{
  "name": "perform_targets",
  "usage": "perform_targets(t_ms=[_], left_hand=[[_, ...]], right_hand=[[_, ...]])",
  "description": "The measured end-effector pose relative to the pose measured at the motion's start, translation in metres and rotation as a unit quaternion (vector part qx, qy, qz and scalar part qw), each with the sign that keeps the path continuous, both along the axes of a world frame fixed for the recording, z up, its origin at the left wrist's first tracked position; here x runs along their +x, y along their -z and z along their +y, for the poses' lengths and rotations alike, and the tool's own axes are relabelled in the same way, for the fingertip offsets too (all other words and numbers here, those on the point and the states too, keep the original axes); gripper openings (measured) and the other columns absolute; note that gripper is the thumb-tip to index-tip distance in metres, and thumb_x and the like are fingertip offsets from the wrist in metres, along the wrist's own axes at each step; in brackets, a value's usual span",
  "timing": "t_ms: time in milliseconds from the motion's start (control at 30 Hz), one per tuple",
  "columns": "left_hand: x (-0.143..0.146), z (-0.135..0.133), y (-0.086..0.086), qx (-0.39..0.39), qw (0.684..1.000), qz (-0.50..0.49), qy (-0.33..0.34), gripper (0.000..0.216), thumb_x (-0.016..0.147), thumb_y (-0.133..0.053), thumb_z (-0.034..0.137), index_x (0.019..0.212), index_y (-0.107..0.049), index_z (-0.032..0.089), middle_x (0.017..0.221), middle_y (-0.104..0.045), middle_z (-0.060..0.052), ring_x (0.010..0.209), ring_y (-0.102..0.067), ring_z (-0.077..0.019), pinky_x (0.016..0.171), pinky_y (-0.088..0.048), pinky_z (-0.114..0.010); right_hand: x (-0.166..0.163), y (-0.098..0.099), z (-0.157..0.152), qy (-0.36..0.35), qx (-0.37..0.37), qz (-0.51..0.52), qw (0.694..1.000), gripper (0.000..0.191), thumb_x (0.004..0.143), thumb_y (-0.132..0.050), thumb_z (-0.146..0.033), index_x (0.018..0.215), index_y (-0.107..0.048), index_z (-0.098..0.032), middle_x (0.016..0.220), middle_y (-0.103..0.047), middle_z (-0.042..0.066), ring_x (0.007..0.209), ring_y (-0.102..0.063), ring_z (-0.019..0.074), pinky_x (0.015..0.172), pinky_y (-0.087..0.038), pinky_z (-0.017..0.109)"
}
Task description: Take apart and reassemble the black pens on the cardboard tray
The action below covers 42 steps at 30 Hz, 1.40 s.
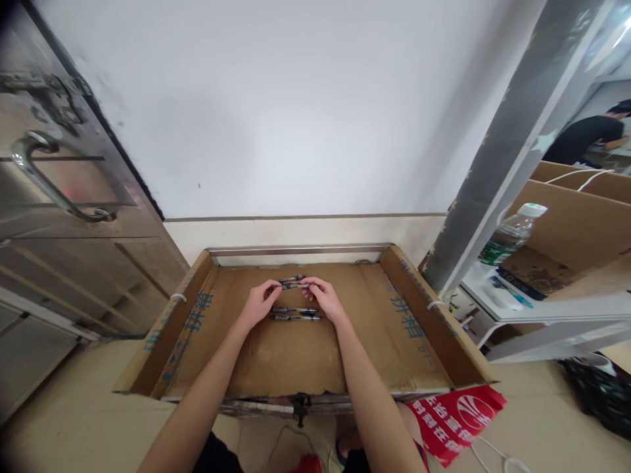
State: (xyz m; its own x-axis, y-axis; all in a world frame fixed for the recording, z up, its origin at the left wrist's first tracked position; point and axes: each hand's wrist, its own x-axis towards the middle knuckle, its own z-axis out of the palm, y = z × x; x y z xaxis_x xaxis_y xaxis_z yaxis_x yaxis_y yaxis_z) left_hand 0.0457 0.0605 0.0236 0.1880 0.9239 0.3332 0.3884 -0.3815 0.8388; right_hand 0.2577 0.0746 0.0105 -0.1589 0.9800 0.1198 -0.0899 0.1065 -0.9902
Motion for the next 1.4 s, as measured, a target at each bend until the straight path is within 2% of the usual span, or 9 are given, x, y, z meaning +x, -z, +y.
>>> perform_targets(t_ms=[100, 267, 367, 467, 667, 967, 1200, 1300, 1400], left_hand=[[0.001, 0.0, -0.001, 0.017, 1.0, -0.013, 0.011, 0.024, 0.082, -0.056, 0.035, 0.098, -0.062, 0.018, 0.079, -0.064, -0.002, 0.061, -0.053, -0.0115, 0.059, -0.04, -0.021], [0.0, 0.001, 0.0, 0.03, 0.999, 0.026, -0.007, 0.021, 0.085, -0.052, 0.034, 0.087, -0.066, 0.018, 0.076, -0.066, -0.002, 0.064, -0.056, -0.0127, 0.061, -0.043, -0.023], [0.001, 0.001, 0.001, 0.027, 0.999, 0.019, 0.007, 0.022, 0.084, -0.054, 0.034, 0.093, -0.066, 0.018, 0.083, -0.068, -0.004, 0.07, -0.06, -0.0142, 0.064, -0.046, -0.024], [0.001, 0.0, 0.001, 0.032, 0.999, 0.008, 0.036, 0.025, 0.082, -0.058, 0.031, 0.102, -0.065, 0.018, 0.096, -0.069, -0.006, 0.081, -0.063, -0.0165, 0.071, -0.049, -0.026], [0.0, -0.001, -0.002, 0.049, 0.997, 0.036, 0.048, 0.023, 0.085, -0.054, 0.03, 0.101, -0.068, 0.021, 0.103, -0.07, -0.007, 0.096, -0.064, -0.0209, 0.089, -0.047, -0.036], [-0.001, -0.001, 0.0, 0.068, 0.995, 0.079, 0.01, 0.018, 0.082, -0.052, 0.021, 0.093, -0.066, 0.02, 0.089, -0.07, -0.005, 0.079, -0.063, -0.0177, 0.076, -0.048, -0.029], [-0.003, 0.001, 0.002, 0.062, 0.995, 0.07, -0.025, 0.017, 0.079, -0.05, 0.016, 0.091, -0.061, 0.019, 0.083, -0.066, -0.003, 0.069, -0.059, -0.0146, 0.067, -0.045, -0.026], [-0.004, 0.002, 0.002, 0.066, 0.995, 0.072, -0.035, 0.016, 0.079, -0.049, 0.016, 0.091, -0.06, 0.019, 0.082, -0.065, -0.003, 0.069, -0.059, -0.0146, 0.067, -0.045, -0.026], [-0.005, 0.002, 0.002, 0.066, 0.994, 0.071, -0.053, 0.015, 0.08, -0.049, 0.017, 0.09, -0.059, 0.019, 0.083, -0.065, -0.004, 0.071, -0.059, -0.0151, 0.069, -0.045, -0.027]], right_hand=[[0.001, 0.002, 0.001, -0.006, 0.007, -0.009, 1.0, 0.025, 0.077, -0.054, -0.033, 0.092, -0.069, -0.02, 0.071, -0.065, 0.002, 0.063, -0.057, 0.0146, 0.057, -0.041, 0.026], [0.0, 0.002, 0.001, -0.001, 0.007, -0.023, 1.0, 0.028, 0.079, -0.056, -0.041, 0.092, -0.069, -0.021, 0.071, -0.066, 0.002, 0.064, -0.058, 0.0151, 0.057, -0.042, 0.026], [0.0, 0.003, 0.0, 0.006, 0.01, -0.031, 0.999, 0.032, 0.079, -0.058, -0.047, 0.091, -0.07, -0.02, 0.072, -0.066, 0.003, 0.064, -0.058, 0.0149, 0.057, -0.042, 0.025], [0.0, 0.002, 0.0, -0.002, 0.014, -0.048, 0.999, 0.033, 0.078, -0.06, -0.048, 0.09, -0.071, -0.02, 0.074, -0.067, 0.003, 0.065, -0.058, 0.0148, 0.057, -0.042, 0.025], [0.001, 0.001, -0.002, -0.022, 0.022, -0.062, 0.998, 0.033, 0.081, -0.057, -0.046, 0.1, -0.068, -0.022, 0.074, -0.067, 0.003, 0.067, -0.059, 0.0161, 0.058, -0.042, 0.026], [-0.002, -0.004, -0.002, 0.085, 0.038, -0.066, 0.993, 0.027, 0.077, -0.059, -0.044, 0.093, -0.065, -0.024, 0.067, -0.059, 0.0, 0.058, -0.054, 0.0153, 0.054, -0.041, 0.026], [0.008, 0.008, 0.007, 0.178, 0.025, -0.015, 0.984, 0.024, 0.076, -0.057, -0.043, 0.088, -0.062, -0.022, 0.056, -0.049, -0.002, 0.05, -0.045, 0.0134, 0.045, -0.032, 0.023], [0.01, 0.008, 0.008, 0.204, 0.02, -0.016, 0.979, 0.024, 0.076, -0.057, -0.042, 0.086, -0.063, -0.022, 0.061, -0.054, -0.001, 0.054, -0.049, 0.0142, 0.048, -0.035, 0.024], [0.008, 0.002, 0.004, 0.171, 0.062, -0.085, 0.98, 0.024, 0.078, -0.054, -0.04, 0.087, -0.065, -0.021, 0.079, -0.064, 0.003, 0.067, -0.057, 0.0174, 0.062, -0.044, 0.029]])
